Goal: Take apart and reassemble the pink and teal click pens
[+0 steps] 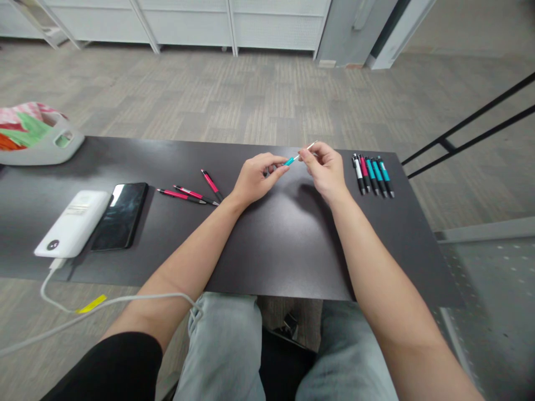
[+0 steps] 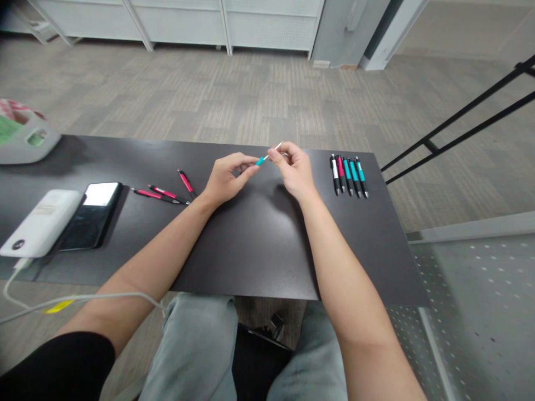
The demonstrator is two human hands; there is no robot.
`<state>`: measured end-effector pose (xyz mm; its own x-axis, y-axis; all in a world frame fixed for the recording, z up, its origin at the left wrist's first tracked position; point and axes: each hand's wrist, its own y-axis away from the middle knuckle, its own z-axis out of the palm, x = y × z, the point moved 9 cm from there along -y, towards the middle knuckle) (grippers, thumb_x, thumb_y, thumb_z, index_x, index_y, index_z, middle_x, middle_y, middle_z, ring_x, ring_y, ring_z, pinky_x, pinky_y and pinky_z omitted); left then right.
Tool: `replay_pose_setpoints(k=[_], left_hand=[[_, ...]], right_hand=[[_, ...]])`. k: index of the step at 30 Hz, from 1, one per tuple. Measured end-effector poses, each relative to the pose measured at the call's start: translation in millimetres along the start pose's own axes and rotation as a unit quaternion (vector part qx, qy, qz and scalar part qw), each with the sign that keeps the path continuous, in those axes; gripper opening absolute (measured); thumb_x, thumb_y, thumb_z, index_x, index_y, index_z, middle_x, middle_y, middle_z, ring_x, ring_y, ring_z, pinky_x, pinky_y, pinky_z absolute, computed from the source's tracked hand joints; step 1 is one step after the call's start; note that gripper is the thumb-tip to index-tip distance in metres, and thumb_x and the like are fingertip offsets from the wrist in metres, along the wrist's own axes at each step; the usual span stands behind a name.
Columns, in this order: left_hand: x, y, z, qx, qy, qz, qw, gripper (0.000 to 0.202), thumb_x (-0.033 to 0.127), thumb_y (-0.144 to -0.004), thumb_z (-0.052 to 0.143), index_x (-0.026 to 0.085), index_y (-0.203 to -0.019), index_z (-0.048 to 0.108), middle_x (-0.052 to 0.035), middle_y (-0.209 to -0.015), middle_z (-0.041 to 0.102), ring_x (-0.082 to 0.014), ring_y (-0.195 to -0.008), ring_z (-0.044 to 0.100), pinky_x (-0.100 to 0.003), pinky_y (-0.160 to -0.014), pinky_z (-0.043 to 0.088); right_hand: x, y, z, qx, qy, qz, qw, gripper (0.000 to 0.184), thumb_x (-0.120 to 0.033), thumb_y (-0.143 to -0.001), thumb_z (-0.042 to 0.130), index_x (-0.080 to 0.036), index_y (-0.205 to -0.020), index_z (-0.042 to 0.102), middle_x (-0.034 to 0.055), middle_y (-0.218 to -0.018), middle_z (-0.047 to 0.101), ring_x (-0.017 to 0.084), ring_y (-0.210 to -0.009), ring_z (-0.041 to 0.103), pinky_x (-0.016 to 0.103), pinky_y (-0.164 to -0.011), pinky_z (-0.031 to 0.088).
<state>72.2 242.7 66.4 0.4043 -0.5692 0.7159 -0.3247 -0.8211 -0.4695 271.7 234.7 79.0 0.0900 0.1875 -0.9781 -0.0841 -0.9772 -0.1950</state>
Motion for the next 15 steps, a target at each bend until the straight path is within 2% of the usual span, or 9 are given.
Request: replay_pose_setpoints(k=[4, 8, 12, 15], left_hand=[[3.0, -0.1, 1.6, -0.011, 0.011, 0.005, 1.000, 0.040, 0.074, -0.115, 0.087, 0.036, -0.119, 0.099, -0.0080, -0.097, 0.090, -0.0340, -0.092, 0.084, -0.053, -0.095, 0.074], [3.4, -0.5, 1.8, -0.009, 0.008, 0.001, 1.000, 0.041, 0.075, -0.114, 0.089, 0.036, -0.118, 0.098, -0.0074, -0.095, 0.089, -0.0338, -0.091, 0.085, -0.052, -0.092, 0.074], [4.3, -0.9, 1.1, -0.001, 0.010, 0.003, 1.000, 0.044, 0.077, -0.113, 0.091, 0.033, -0.116, 0.097, -0.0069, -0.098, 0.092, -0.0316, -0.091, 0.086, -0.050, -0.093, 0.075], [4.5, -1.5, -2.9, 0.023, 0.021, 0.002, 1.000, 0.048, 0.078, -0.116, 0.089, 0.030, -0.119, 0.096, -0.0080, -0.104, 0.094, -0.0301, -0.094, 0.088, -0.047, -0.092, 0.075]], right_hand=[[-2.4, 0.0, 3.2, 0.004, -0.009, -0.010, 1.000, 0.072, -0.076, -0.089, 0.115, -0.031, -0.085, 0.060, -0.0011, -0.085, 0.064, 0.020, -0.081, 0.063, 0.032, -0.066, 0.052], [-2.0, 1.8, 5.2, 0.009, -0.001, -0.006, 1.000, 0.071, -0.079, -0.086, 0.116, -0.031, -0.088, 0.064, -0.0021, -0.082, 0.061, 0.020, -0.077, 0.060, 0.032, -0.062, 0.049], [6.1, 3.1, 1.6, 0.010, 0.000, 0.005, 1.000, 0.066, -0.082, -0.086, 0.115, -0.031, -0.093, 0.073, -0.0004, -0.089, 0.072, 0.020, -0.076, 0.059, 0.033, -0.060, 0.045], [15.4, 3.4, 4.8, -0.019, -0.001, 0.014, 1.000, 0.062, -0.083, -0.086, 0.116, -0.033, -0.101, 0.082, 0.0007, -0.097, 0.080, 0.020, -0.078, 0.062, 0.034, -0.062, 0.049]])
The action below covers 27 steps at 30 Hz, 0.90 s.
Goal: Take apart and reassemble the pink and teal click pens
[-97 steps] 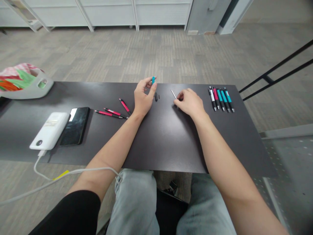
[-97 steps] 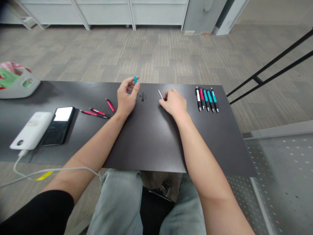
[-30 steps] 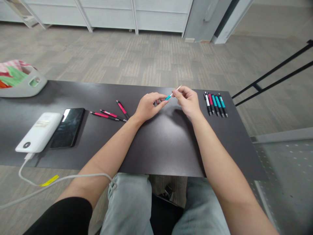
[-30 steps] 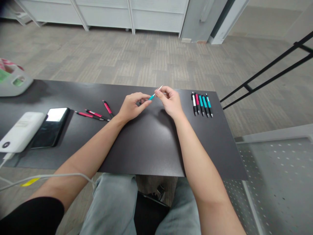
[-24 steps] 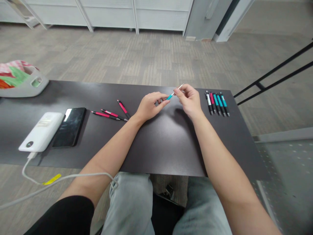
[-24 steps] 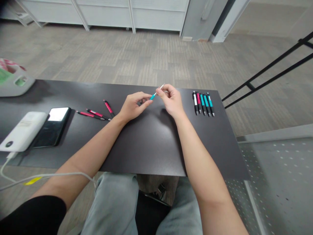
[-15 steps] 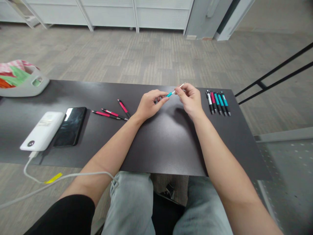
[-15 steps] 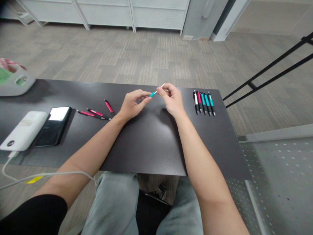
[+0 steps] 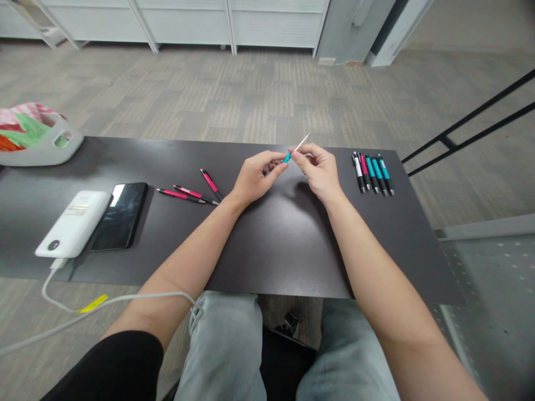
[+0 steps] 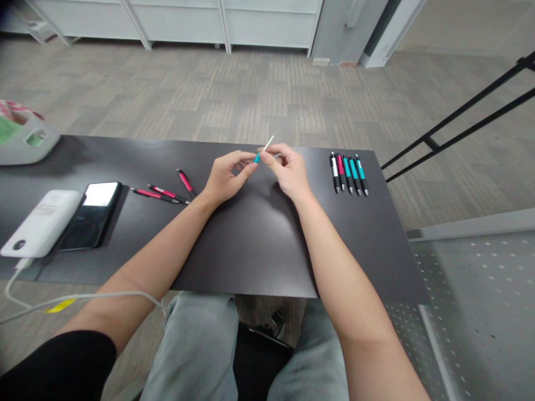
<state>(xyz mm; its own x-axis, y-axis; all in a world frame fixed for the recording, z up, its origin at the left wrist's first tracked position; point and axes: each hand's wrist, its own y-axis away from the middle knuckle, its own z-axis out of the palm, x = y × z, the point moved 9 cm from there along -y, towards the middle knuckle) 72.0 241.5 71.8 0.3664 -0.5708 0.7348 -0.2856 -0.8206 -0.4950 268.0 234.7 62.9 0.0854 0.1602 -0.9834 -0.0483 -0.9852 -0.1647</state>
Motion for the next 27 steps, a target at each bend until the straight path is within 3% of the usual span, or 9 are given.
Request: replay_pose_setpoints(k=[5, 10, 13, 18, 24, 27], left_hand=[[-13.7, -1.8, -19.4, 0.096, 0.005, -0.027, 0.995, 0.050, 0.077, -0.124, 0.081, 0.030, -0.134, 0.093, -0.0093, -0.111, 0.094, -0.0297, -0.105, 0.091, -0.045, -0.094, 0.075], [-33.5, -4.8, -32.0, 0.146, 0.006, -0.035, 0.989, 0.051, 0.077, -0.128, 0.076, 0.032, -0.148, 0.089, -0.0100, -0.121, 0.094, -0.0292, -0.112, 0.091, -0.044, -0.096, 0.074], [-38.0, -6.7, -32.6, 0.150, 0.003, -0.041, 0.988, 0.050, 0.076, -0.128, 0.076, 0.032, -0.148, 0.088, -0.0102, -0.123, 0.094, -0.0294, -0.114, 0.090, -0.044, -0.098, 0.074], [-29.5, -6.7, -30.3, 0.150, 0.005, -0.053, 0.987, 0.045, 0.072, -0.126, 0.082, 0.031, -0.141, 0.091, -0.0104, -0.121, 0.095, -0.0315, -0.117, 0.091, -0.047, -0.104, 0.075], [-23.2, -5.6, -32.0, 0.158, -0.018, -0.053, 0.986, 0.041, 0.067, -0.127, 0.079, 0.029, -0.135, 0.092, -0.0085, -0.113, 0.095, -0.0285, -0.107, 0.090, -0.043, -0.101, 0.074], [-31.7, -4.1, -29.6, 0.155, -0.011, -0.060, 0.986, 0.035, 0.062, -0.126, 0.080, 0.029, -0.132, 0.092, -0.0080, -0.110, 0.095, -0.0288, -0.103, 0.088, -0.045, -0.102, 0.072]], right_hand=[[4.9, 3.8, 9.8, -0.041, 0.093, -0.026, 0.994, 0.045, -0.066, -0.091, 0.115, -0.034, -0.111, 0.091, 0.0036, -0.107, 0.083, 0.025, -0.084, 0.068, 0.040, -0.077, 0.064], [0.7, 16.4, 25.8, -0.105, 0.245, -0.071, 0.961, 0.016, -0.046, -0.108, 0.097, -0.038, -0.121, 0.093, 0.0102, -0.133, 0.088, 0.034, -0.103, 0.078, 0.054, -0.109, 0.071], [0.7, 20.4, 32.2, -0.110, 0.317, -0.080, 0.939, 0.022, -0.045, -0.115, 0.086, -0.039, -0.135, 0.094, 0.0135, -0.146, 0.086, 0.040, -0.120, 0.083, 0.061, -0.121, 0.070], [2.9, 17.4, 40.9, -0.095, 0.358, -0.077, 0.926, 0.030, -0.046, -0.116, 0.087, -0.042, -0.144, 0.096, 0.0146, -0.144, 0.083, 0.043, -0.125, 0.083, 0.064, -0.117, 0.073], [-0.6, 13.4, 39.5, -0.077, 0.365, -0.073, 0.925, 0.005, -0.042, -0.112, 0.095, -0.043, -0.116, 0.096, 0.0112, -0.128, 0.080, 0.039, -0.115, 0.085, 0.063, -0.107, 0.074], [2.8, 11.0, 36.3, -0.073, 0.320, -0.071, 0.942, 0.010, -0.038, -0.105, 0.100, -0.041, -0.105, 0.090, 0.0096, -0.124, 0.084, 0.039, -0.115, 0.085, 0.063, -0.109, 0.073]])
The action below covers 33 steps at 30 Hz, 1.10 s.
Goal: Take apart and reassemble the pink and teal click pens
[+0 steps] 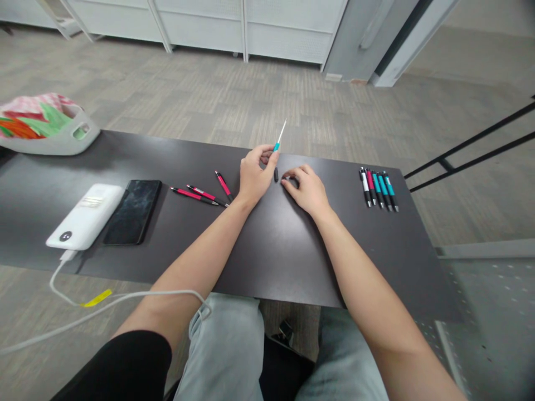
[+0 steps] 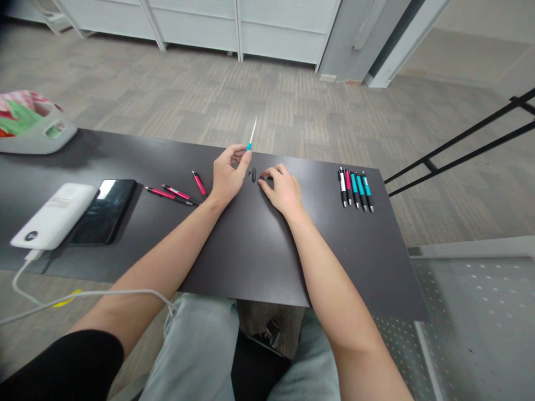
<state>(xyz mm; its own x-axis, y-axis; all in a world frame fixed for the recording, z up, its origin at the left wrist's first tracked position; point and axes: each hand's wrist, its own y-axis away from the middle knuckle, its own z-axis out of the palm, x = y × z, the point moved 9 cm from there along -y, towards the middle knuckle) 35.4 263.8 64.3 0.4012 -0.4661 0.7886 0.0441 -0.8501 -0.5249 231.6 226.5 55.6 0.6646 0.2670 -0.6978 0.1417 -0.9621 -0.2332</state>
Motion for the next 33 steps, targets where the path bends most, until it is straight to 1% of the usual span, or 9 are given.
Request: replay_pose_setpoints(k=[2, 5, 7, 9, 12, 15, 21, 25, 33], left_hand=[[-4.7, 2.1, 2.6, -0.010, -0.014, -0.009, 1.000, 0.027, 0.054, -0.125, 0.082, 0.030, -0.130, 0.092, -0.0076, -0.110, 0.096, -0.0300, -0.103, 0.087, -0.048, -0.106, 0.070], [-3.9, 6.6, 7.9, -0.049, -0.071, -0.021, 0.996, 0.014, 0.039, -0.121, 0.084, 0.032, -0.129, 0.092, -0.0066, -0.116, 0.097, -0.0324, -0.110, 0.088, -0.053, -0.117, 0.066], [1.4, 9.6, 10.8, -0.081, -0.104, -0.023, 0.991, 0.014, 0.035, -0.119, 0.084, 0.034, -0.129, 0.093, -0.0060, -0.119, 0.097, -0.0343, -0.115, 0.088, -0.057, -0.123, 0.062], [7.5, 11.8, 12.5, -0.103, -0.123, -0.018, 0.987, 0.013, 0.036, -0.117, 0.084, 0.035, -0.127, 0.093, -0.0058, -0.118, 0.097, -0.0363, -0.118, 0.088, -0.059, -0.124, 0.059], [13.0, 14.1, 15.0, -0.121, -0.131, 0.000, 0.984, 0.014, 0.038, -0.116, 0.084, 0.036, -0.125, 0.094, -0.0056, -0.116, 0.097, -0.0375, -0.118, 0.086, -0.060, -0.122, 0.056], [12.2, 15.9, 17.3, -0.126, -0.130, 0.014, 0.983, 0.015, 0.039, -0.113, 0.084, 0.034, -0.124, 0.095, -0.0059, -0.115, 0.096, -0.0374, -0.114, 0.084, -0.061, -0.121, 0.055], [7.9, 18.0, 19.5, -0.128, -0.116, 0.029, 0.985, 0.018, 0.043, -0.112, 0.086, 0.032, -0.123, 0.095, -0.0069, -0.112, 0.095, -0.0375, -0.111, 0.083, -0.062, -0.120, 0.056], [7.0, 18.1, 20.4, -0.129, -0.109, 0.031, 0.985, 0.019, 0.044, -0.112, 0.085, 0.032, -0.123, 0.095, -0.0073, -0.111, 0.094, -0.0380, -0.111, 0.083, -0.062, -0.121, 0.056], [9.1, 19.3, 22.1, -0.140, -0.121, 0.037, 0.982, 0.021, 0.045, -0.113, 0.083, 0.032, -0.124, 0.096, -0.0077, -0.112, 0.093, -0.0382, -0.112, 0.083, -0.063, -0.121, 0.055]], right_hand=[[6.9, -2.1, 2.7, 0.002, -0.064, 0.006, 0.998, 0.019, -0.040, -0.099, 0.106, -0.041, -0.098, 0.086, 0.0073, -0.118, 0.088, 0.036, -0.103, 0.082, 0.061, -0.103, 0.073], [22.7, -7.4, 4.4, 0.020, -0.166, 0.037, 0.985, 0.036, -0.061, -0.090, 0.113, -0.039, -0.092, 0.085, 0.0037, -0.102, 0.090, 0.029, -0.078, 0.073, 0.055, -0.087, 0.071], [34.1, -11.4, -4.4, 0.069, -0.223, 0.062, 0.970, 0.050, -0.077, -0.083, 0.114, -0.038, -0.091, 0.084, 0.0034, -0.098, 0.091, 0.028, -0.076, 0.072, 0.053, -0.083, 0.072], [43.3, -13.1, -21.6, 0.141, -0.264, 0.079, 0.951, 0.057, -0.085, -0.080, 0.113, -0.037, -0.093, 0.084, 0.0046, -0.098, 0.091, 0.031, -0.086, 0.079, 0.053, -0.085, 0.075], [46.2, -12.9, -46.8, 0.215, -0.278, 0.085, 0.932, 0.056, -0.083, -0.088, 0.108, -0.035, -0.104, 0.085, 0.0081, -0.105, 0.091, 0.035, -0.110, 0.088, 0.051, -0.092, 0.077], [44.0, -13.2, -57.8, 0.227, -0.280, 0.077, 0.929, 0.055, -0.078, -0.095, 0.107, -0.032, -0.116, 0.086, 0.0099, -0.115, 0.091, 0.036, -0.124, 0.090, 0.049, -0.096, 0.078], [56.8, -15.0, -55.8, 0.239, -0.303, 0.060, 0.921, 0.064, -0.084, -0.099, 0.103, -0.032, -0.129, 0.082, 0.0111, -0.127, 0.092, 0.035, -0.128, 0.089, 0.047, -0.096, 0.078], [50.2, -19.0, -54.7, 0.222, -0.294, 0.037, 0.929, 0.066, -0.086, -0.098, 0.103, -0.033, -0.132, 0.080, 0.0117, -0.130, 0.091, 0.036, -0.128, 0.089, 0.048, -0.095, 0.078], [37.8, -17.1, -57.6, 0.227, -0.308, 0.048, 0.923, 0.066, -0.086, -0.099, 0.103, -0.033, -0.131, 0.080, 0.0085, -0.125, 0.092, 0.033, -0.122, 0.090, 0.047, -0.096, 0.079]])
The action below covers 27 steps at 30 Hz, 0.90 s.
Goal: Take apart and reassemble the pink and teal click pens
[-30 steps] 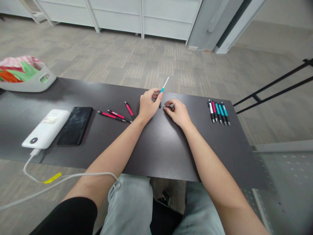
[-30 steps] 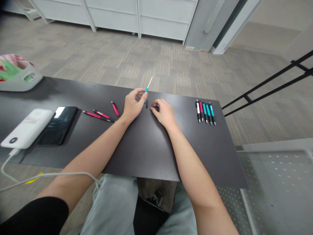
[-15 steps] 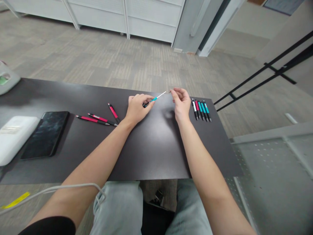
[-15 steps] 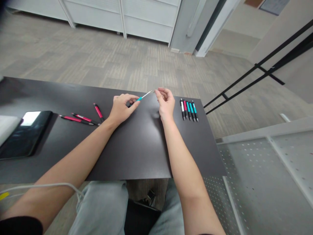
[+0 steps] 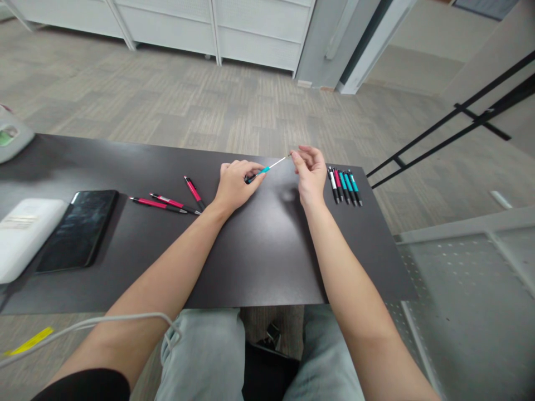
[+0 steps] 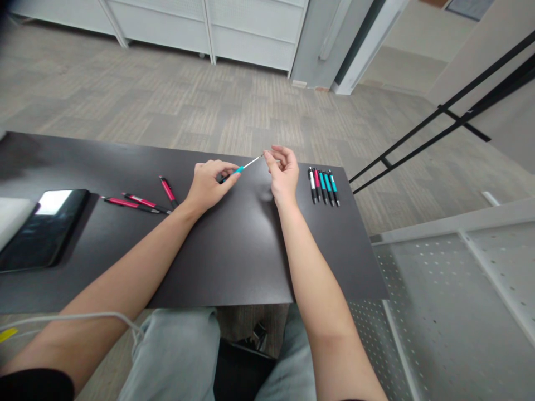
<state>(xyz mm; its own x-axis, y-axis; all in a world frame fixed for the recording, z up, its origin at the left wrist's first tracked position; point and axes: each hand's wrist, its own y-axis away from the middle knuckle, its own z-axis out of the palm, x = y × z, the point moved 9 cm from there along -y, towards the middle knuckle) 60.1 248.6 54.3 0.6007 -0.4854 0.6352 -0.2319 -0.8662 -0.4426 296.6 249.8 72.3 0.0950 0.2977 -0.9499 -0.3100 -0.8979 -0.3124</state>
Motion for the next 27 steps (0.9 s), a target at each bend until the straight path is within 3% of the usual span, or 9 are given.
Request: replay_pose_setpoints(k=[6, 12, 19, 27], left_hand=[[4.6, -0.1, -1.5, -0.015, -0.016, -0.007, 1.000, 0.021, 0.043, -0.114, 0.082, 0.032, -0.126, 0.096, -0.0072, -0.113, 0.094, -0.0379, -0.114, 0.083, -0.062, -0.121, 0.055], [8.6, -0.9, -3.6, -0.036, -0.023, -0.021, 0.999, 0.021, 0.043, -0.117, 0.081, 0.032, -0.128, 0.095, -0.0072, -0.117, 0.093, -0.0375, -0.116, 0.083, -0.062, -0.123, 0.054], [4.4, -0.3, -1.5, -0.027, -0.010, -0.016, 0.999, 0.023, 0.046, -0.116, 0.082, 0.033, -0.129, 0.095, -0.0073, -0.116, 0.093, -0.0388, -0.118, 0.083, -0.062, -0.124, 0.055], [4.4, -0.7, -1.4, -0.008, 0.028, -0.002, 1.000, 0.019, 0.050, -0.114, 0.085, 0.036, -0.122, 0.095, -0.0064, -0.106, 0.091, -0.0389, -0.113, 0.082, -0.062, -0.122, 0.056]], right_hand=[[-9.9, 2.6, 6.8, -0.016, 0.011, 0.000, 1.000, 0.068, -0.084, -0.100, 0.104, -0.033, -0.137, 0.079, 0.0091, -0.128, 0.091, 0.033, -0.124, 0.089, 0.049, -0.098, 0.080], [-6.9, -1.6, -2.4, 0.009, 0.018, -0.006, 1.000, 0.068, -0.082, -0.101, 0.104, -0.033, -0.140, 0.079, 0.0094, -0.132, 0.090, 0.033, -0.127, 0.089, 0.048, -0.099, 0.080], [1.4, 4.4, -4.3, 0.044, -0.038, 0.067, 0.996, 0.074, -0.087, -0.096, 0.108, -0.034, -0.141, 0.082, 0.0075, -0.128, 0.093, 0.031, -0.120, 0.092, 0.046, -0.097, 0.082], [-15.1, 7.3, 12.7, -0.042, 0.011, 0.021, 0.999, 0.068, -0.080, -0.096, 0.109, -0.036, -0.137, 0.078, 0.0069, -0.127, 0.090, 0.031, -0.115, 0.087, 0.046, -0.095, 0.079]])
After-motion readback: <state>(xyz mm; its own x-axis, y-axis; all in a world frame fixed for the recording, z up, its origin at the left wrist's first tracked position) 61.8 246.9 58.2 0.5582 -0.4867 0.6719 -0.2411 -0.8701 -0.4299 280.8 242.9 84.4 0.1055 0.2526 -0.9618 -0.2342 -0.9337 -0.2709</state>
